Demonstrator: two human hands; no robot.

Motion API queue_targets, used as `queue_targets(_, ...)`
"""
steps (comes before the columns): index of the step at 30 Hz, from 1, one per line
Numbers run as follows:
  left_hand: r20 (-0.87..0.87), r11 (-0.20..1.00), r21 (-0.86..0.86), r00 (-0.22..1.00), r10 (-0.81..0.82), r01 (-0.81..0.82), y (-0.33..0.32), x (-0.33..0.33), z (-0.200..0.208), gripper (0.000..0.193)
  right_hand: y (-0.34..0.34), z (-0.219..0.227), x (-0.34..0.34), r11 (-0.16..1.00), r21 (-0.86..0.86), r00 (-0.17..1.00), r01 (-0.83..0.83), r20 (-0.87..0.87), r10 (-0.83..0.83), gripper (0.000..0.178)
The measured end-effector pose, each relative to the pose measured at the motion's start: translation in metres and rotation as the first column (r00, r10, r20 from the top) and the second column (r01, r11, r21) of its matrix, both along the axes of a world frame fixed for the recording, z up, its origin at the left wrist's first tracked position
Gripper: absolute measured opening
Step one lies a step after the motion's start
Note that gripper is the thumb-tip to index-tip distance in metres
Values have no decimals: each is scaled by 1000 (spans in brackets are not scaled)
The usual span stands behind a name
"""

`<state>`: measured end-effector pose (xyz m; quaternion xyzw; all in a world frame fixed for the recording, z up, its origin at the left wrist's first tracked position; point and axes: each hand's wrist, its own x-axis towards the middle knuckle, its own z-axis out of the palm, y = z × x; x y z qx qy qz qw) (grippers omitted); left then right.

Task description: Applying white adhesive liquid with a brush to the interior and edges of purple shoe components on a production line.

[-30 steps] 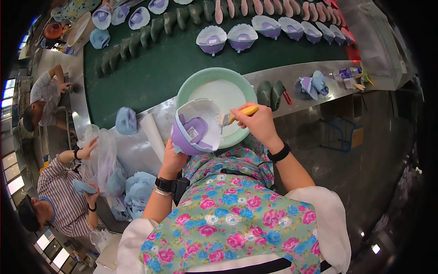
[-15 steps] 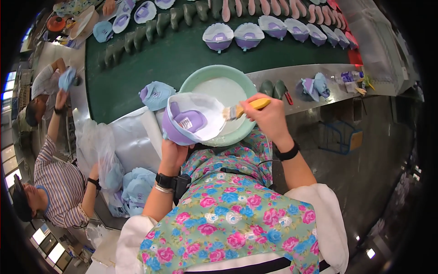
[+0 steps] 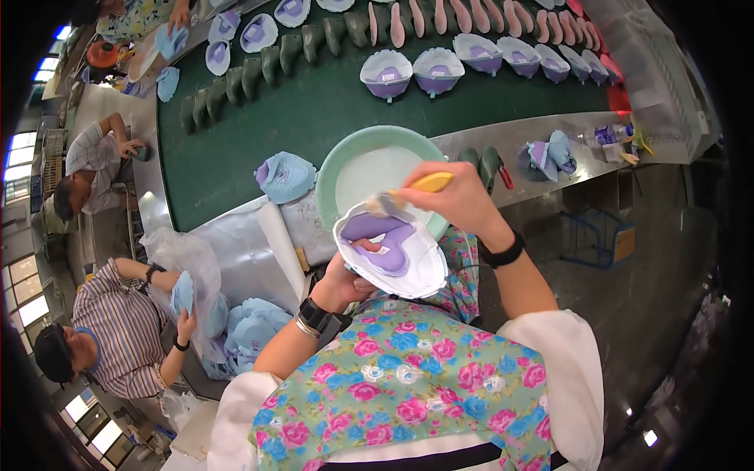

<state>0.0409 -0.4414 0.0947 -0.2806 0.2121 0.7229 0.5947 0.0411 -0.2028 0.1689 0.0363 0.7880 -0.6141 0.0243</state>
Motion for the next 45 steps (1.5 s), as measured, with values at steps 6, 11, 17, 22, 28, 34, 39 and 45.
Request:
queue_targets(6, -85, 969, 231, 990, 110, -88, -26, -63, -35, 28, 38, -7, 45, 905, -79, 863, 418, 345, -368, 20)
queue_targets(11, -715, 911, -220, 693, 93, -350, -10, -200, -93, 26, 60, -15, 61, 720, -129, 701, 682, 397, -593, 18)
queue_targets(17, -677, 873, -142, 689, 258, -466, 52, -289, -160, 49, 54, -34, 48, 767, -64, 681, 638, 511, -524, 18)
queue_targets(22, -571, 539, -817, 415, -709, -203, -19, -284, -182, 62, 47, -39, 25, 783, -90, 698, 615, 524, -488, 19)
queue_targets(28, -124, 37, -855, 134, -983, -517, -144, -228, -184, 78, 18, -44, -6, 871, -210, 873, 444, 320, -368, 26)
queue_targets(34, -672, 622, -604, 739, -60, -499, -180, -241, -200, 42, -27, -32, -20, 948, -149, 918, 280, 329, -220, 17)
queue_targets(39, -213, 917, 80, 892, 398, -390, -126, -188, -97, 42, -87, -10, -55, 848, 530, 958, -15, -236, 164, 29)
queue_targets(45, -95, 913, 182, 917, 387, -366, -99, -79, 8, 48, -158, 12, -59, 725, 679, 852, -116, -307, 424, 29)
